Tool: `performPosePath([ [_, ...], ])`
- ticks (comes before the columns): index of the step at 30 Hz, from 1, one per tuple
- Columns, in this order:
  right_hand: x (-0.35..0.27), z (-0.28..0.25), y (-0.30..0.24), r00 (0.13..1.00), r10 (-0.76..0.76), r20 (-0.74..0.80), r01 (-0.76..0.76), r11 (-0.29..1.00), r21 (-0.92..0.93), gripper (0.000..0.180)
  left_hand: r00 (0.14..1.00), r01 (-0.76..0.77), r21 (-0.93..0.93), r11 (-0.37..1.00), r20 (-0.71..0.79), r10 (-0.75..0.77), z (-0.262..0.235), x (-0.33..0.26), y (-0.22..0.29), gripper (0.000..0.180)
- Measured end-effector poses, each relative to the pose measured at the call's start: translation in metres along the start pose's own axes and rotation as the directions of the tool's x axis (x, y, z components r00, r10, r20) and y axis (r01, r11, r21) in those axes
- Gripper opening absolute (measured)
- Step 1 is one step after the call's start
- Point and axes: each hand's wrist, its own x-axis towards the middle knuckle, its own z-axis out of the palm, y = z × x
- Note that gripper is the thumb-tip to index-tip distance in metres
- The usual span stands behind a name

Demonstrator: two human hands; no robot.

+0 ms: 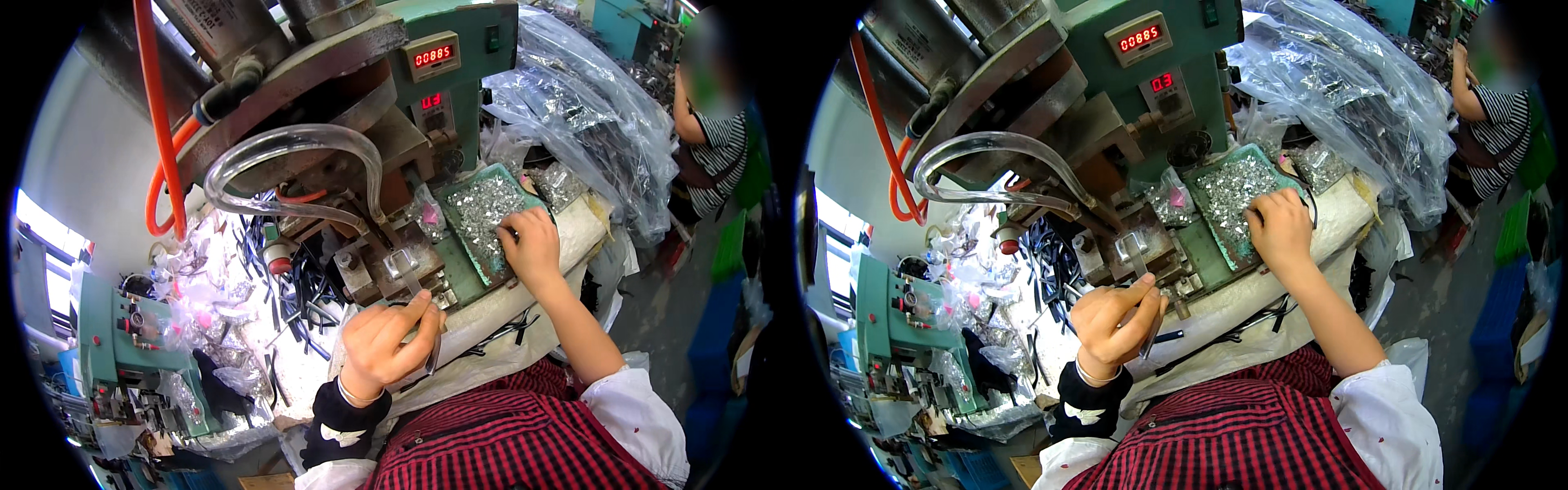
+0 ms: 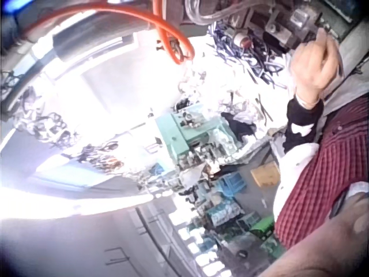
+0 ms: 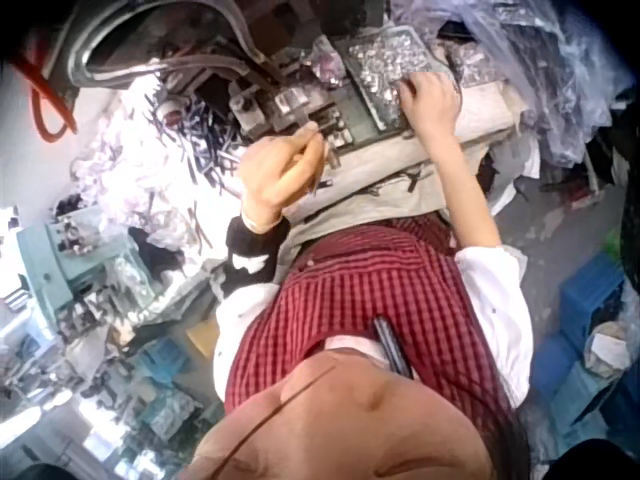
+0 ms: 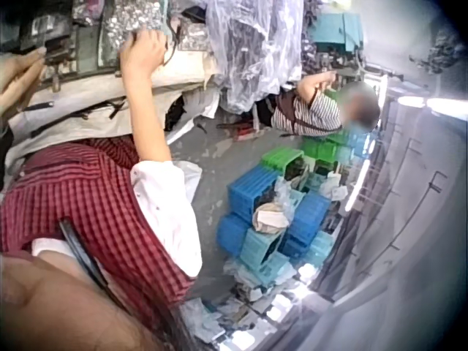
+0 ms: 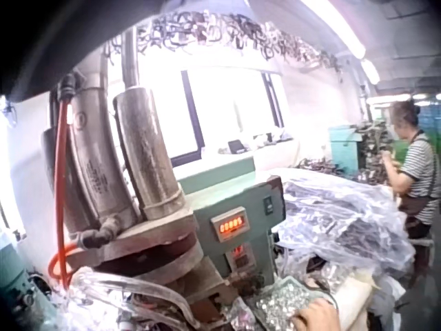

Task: The person assembles small black cables by inserting them into a press machine and adding small metal components. They repeatedly pick cables, operate the machine, and place finished pieces aside.

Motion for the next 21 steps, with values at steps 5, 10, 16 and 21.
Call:
performPosePath([
  [5, 0.023, 0.007, -0.004, 0.997, -0.006, -0.074, 0.013, 0.997, 0.081, 0.010, 0.998, -0.044, -0.010, 0.999, -0.035, 0.044, 0.006, 0.001, -0.008, 0.028],
  [10, 0.009, 0.023, -0.025, 0.985, -0.173, 0.014, 0.173, 0.970, -0.170, 0.026, 1.000, 0.004, -0.014, 1.000, -0.011, -0.004, 0.002, -0.003, -0.005, 0.030],
  [16, 0.021, 0.030, -0.012, 0.980, -0.183, -0.072, 0.177, 0.981, -0.077, 0.011, 0.959, 0.281, 0.013, 0.960, 0.042, -0.281, -0.028, -0.028, 0.035, 0.032],
  [21, 0.021, 0.015, -0.008, 0.988, -0.086, -0.125, 0.091, 0.995, 0.036, 0.009, 0.762, 0.624, 0.329, 0.709, -0.456, -0.460, -0.087, -0.065, 0.011, 0.015],
])
